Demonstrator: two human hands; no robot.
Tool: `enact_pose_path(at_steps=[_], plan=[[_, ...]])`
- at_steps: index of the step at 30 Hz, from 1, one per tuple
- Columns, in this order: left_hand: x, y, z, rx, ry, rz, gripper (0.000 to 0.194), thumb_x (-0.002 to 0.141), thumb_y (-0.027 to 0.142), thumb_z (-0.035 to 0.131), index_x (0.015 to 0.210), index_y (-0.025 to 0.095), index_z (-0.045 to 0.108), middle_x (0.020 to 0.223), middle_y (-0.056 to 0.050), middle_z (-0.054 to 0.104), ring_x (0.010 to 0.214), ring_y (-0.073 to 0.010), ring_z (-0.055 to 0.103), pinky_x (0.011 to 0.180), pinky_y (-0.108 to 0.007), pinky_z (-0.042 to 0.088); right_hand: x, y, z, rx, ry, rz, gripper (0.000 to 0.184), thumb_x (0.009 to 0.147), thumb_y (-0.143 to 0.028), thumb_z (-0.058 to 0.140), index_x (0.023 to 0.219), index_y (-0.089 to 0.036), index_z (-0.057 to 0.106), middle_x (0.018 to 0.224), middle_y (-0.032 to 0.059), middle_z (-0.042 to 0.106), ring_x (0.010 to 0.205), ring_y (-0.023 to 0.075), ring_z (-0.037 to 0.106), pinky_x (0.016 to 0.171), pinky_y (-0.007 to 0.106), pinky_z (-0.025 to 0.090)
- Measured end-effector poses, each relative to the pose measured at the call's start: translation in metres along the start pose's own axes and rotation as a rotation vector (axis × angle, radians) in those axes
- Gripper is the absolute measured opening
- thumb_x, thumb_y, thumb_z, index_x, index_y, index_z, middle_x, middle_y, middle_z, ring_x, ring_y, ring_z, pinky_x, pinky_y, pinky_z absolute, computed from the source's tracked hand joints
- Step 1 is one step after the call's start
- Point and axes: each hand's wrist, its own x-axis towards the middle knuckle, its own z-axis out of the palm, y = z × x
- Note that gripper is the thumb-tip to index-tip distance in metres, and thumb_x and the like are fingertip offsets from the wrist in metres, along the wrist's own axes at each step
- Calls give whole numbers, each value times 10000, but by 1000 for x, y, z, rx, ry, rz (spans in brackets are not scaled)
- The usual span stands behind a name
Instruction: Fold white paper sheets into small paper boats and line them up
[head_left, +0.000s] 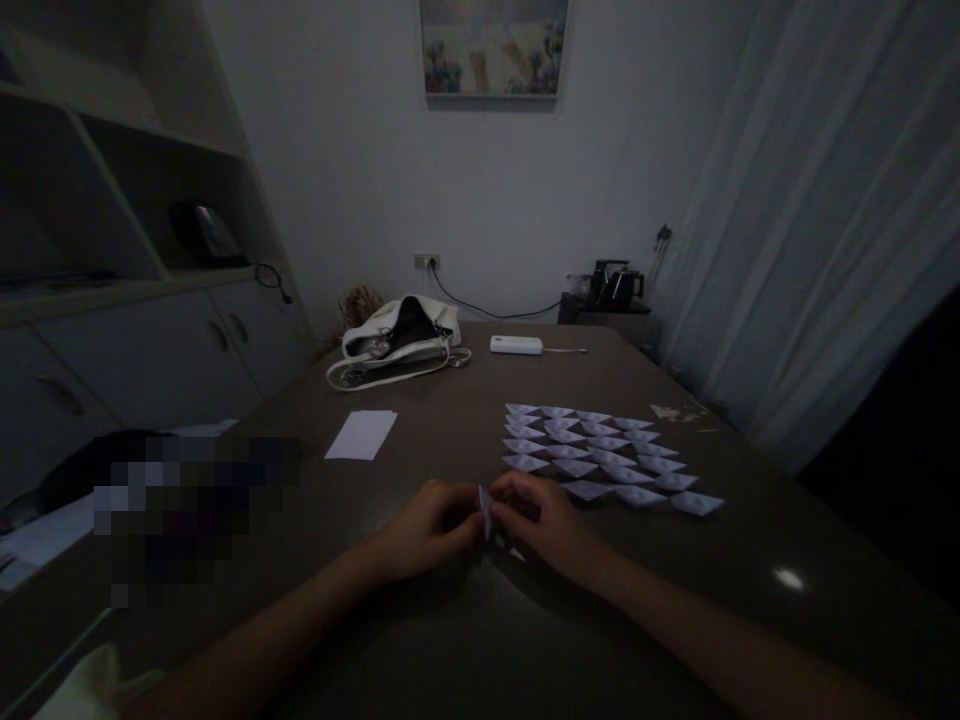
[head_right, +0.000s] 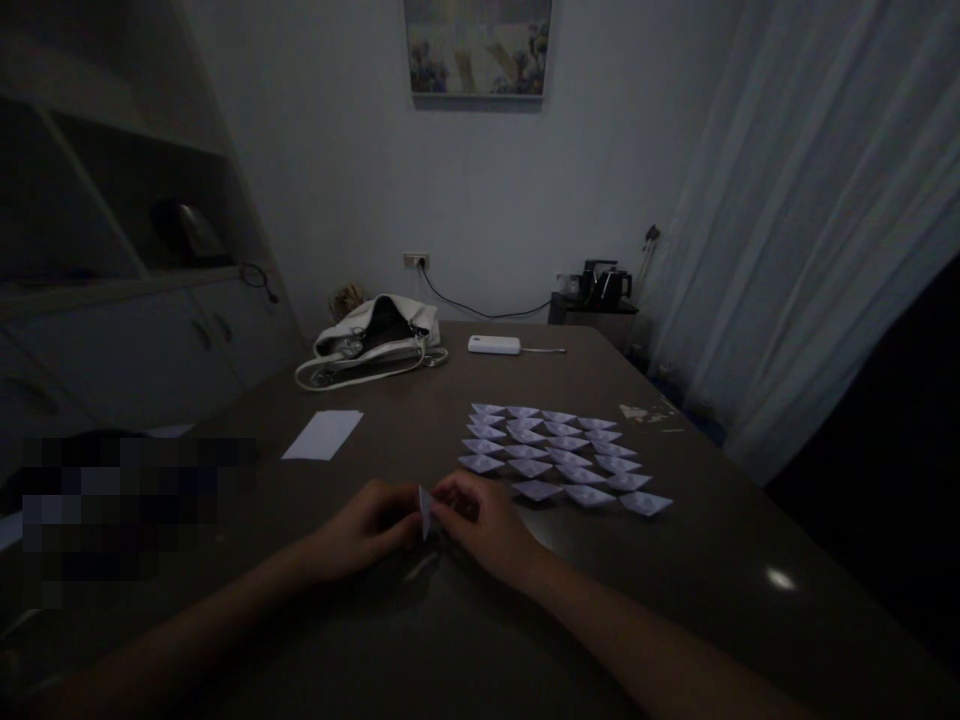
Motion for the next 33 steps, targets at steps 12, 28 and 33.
enact_pose_path(at_steps=[12, 28, 33], plan=[[1, 0, 1, 70, -1, 5, 229, 856, 239, 453, 696, 121, 566, 608, 14, 522, 557, -104, 453, 521, -192, 335, -3, -7, 2, -46, -12, -15, 182, 842, -299, 598, 742, -157, 544, 635, -26, 504, 566, 99, 459, 518, 209, 346], [2, -1, 1, 72, 11, -4, 247, 849, 235, 479, 659, 109, 574, 566, 32, 465, 527, -89, 413, 492, -181, 297, -5, -12, -2, -212, -101, -107, 260, 877, -295, 536, 653, -163, 535, 573, -32, 491, 534, 96, 430, 509, 215, 302], [2, -1, 0, 79, -5, 48, 249, 860, 217, 474, 674, 111, 599, 568, 27, 503, 532, -88, 436, 516, -180, 319, -5, -12, -1, -224, -108, -101, 288, 886, -310, 528, 643, -157, 538, 569, -26, 495, 530, 98, 434, 509, 218, 301]])
